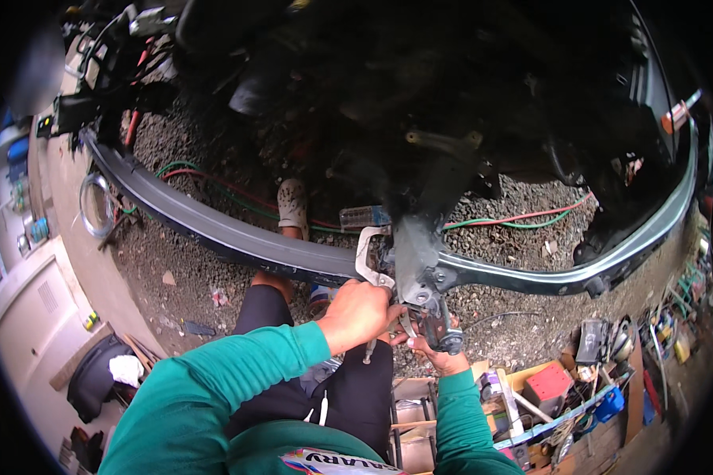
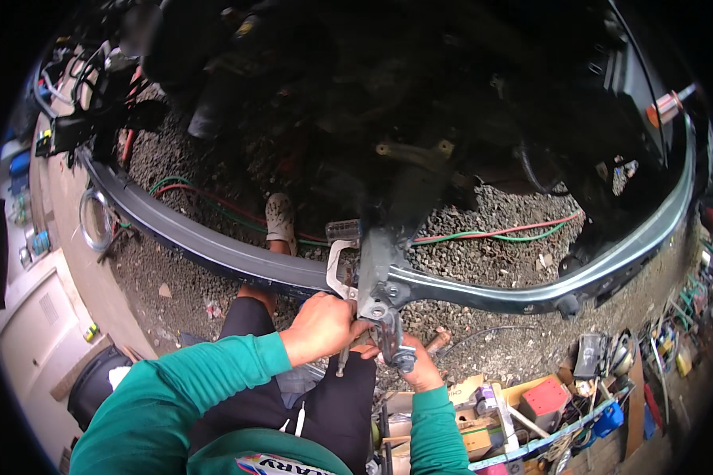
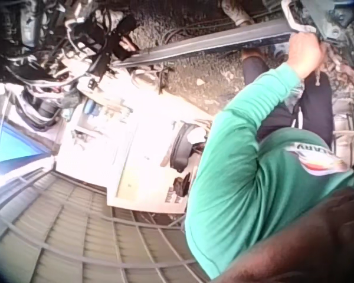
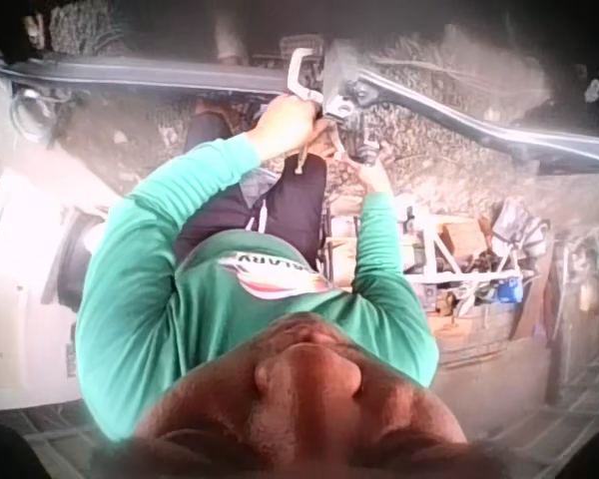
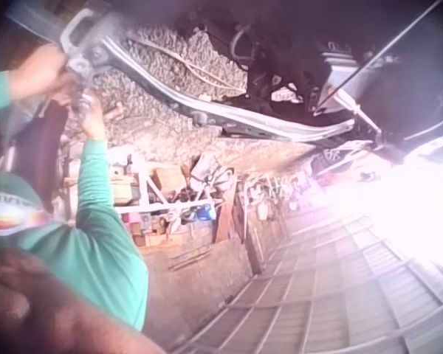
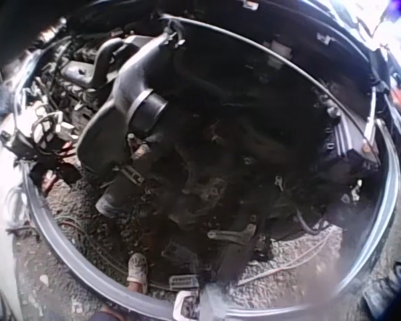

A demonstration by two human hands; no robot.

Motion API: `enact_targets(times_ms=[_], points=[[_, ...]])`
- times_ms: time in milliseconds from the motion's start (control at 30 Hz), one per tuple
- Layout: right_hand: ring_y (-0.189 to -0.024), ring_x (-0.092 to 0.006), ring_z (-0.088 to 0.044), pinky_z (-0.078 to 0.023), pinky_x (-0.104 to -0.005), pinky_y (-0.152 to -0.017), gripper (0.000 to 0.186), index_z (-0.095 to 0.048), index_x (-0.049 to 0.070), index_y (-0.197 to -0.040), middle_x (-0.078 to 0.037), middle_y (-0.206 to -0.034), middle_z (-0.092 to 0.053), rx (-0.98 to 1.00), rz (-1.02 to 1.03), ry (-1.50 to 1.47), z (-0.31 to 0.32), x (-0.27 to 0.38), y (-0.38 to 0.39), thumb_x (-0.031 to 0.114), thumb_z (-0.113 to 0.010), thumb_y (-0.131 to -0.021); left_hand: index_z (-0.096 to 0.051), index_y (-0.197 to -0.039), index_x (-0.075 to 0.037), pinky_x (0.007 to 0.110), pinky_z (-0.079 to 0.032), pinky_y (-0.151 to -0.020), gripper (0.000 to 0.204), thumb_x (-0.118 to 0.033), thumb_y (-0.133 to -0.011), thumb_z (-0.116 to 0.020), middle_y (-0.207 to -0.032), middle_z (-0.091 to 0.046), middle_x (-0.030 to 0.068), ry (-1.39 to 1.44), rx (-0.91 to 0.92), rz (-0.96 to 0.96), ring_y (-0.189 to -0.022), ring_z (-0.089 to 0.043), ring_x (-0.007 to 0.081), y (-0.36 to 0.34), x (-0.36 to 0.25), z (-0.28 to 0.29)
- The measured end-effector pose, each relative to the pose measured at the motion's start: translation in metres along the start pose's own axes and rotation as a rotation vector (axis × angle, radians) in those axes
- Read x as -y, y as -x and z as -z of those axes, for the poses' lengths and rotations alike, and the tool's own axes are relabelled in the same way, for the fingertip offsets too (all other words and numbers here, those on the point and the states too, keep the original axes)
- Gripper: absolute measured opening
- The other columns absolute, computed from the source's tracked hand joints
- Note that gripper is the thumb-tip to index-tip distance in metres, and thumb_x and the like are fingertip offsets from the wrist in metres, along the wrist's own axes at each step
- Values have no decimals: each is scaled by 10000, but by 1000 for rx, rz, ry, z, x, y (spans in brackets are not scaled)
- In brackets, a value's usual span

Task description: The person fits metal components onto the front frame of a car, using a screwdriver to align the parts and securing them in place with locking pliers.

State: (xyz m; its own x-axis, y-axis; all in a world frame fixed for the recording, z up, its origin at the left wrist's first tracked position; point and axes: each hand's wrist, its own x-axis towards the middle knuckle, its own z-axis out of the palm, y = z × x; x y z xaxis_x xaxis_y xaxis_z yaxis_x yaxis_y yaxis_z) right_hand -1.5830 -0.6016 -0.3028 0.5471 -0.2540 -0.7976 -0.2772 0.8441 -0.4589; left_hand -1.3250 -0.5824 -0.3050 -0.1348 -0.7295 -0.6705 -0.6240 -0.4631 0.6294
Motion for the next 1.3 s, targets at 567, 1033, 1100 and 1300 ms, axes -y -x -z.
enact_targets(times_ms=[567,1033,1100,1300], points=[[-1481,-208,-546,-434,-348,-1218,765,-401,-46,-1659,-130,-1604,-579,150,-270,-24,42,6,-35,-118,-626,-931,-806,-928,-39,541,-591,-787,389,-428,-931,-794,-789,-743,220,92,98,95,-841,-742,449,-4,3,8],[-1088,-135,-686,-559,-322,-937,463,-653,-37,-1388,-93,-1188,-773,15,-321,618,64,22,140,43,-797,-956,-822,-1041,-47,546,-573,-821,449,-486,-956,-778,-820,-746,236,183,103,58,-873,-731,462,-4,21,15],[-823,-88,-567,-502,-320,-724,284,-727,6,-1179,14,-887,-668,-216,-367,651,70,44,159,99,-843,-938,-817,-1031,-32,552,-572,-832,473,-497,-956,-773,-833,-744,249,159,100,33,-884,-728,472,-4,24,18],[-608,-52,-467,-358,-253,-549,258,-743,7,-1149,59,-712,-549,-484,-168,410,141,108,124,249,-687,-1079,-805,-997,-6,559,-571,-851,498,-500,-951,-773,-851,-742,265,149,103,18,-898,-721,481,-4,23,18]])
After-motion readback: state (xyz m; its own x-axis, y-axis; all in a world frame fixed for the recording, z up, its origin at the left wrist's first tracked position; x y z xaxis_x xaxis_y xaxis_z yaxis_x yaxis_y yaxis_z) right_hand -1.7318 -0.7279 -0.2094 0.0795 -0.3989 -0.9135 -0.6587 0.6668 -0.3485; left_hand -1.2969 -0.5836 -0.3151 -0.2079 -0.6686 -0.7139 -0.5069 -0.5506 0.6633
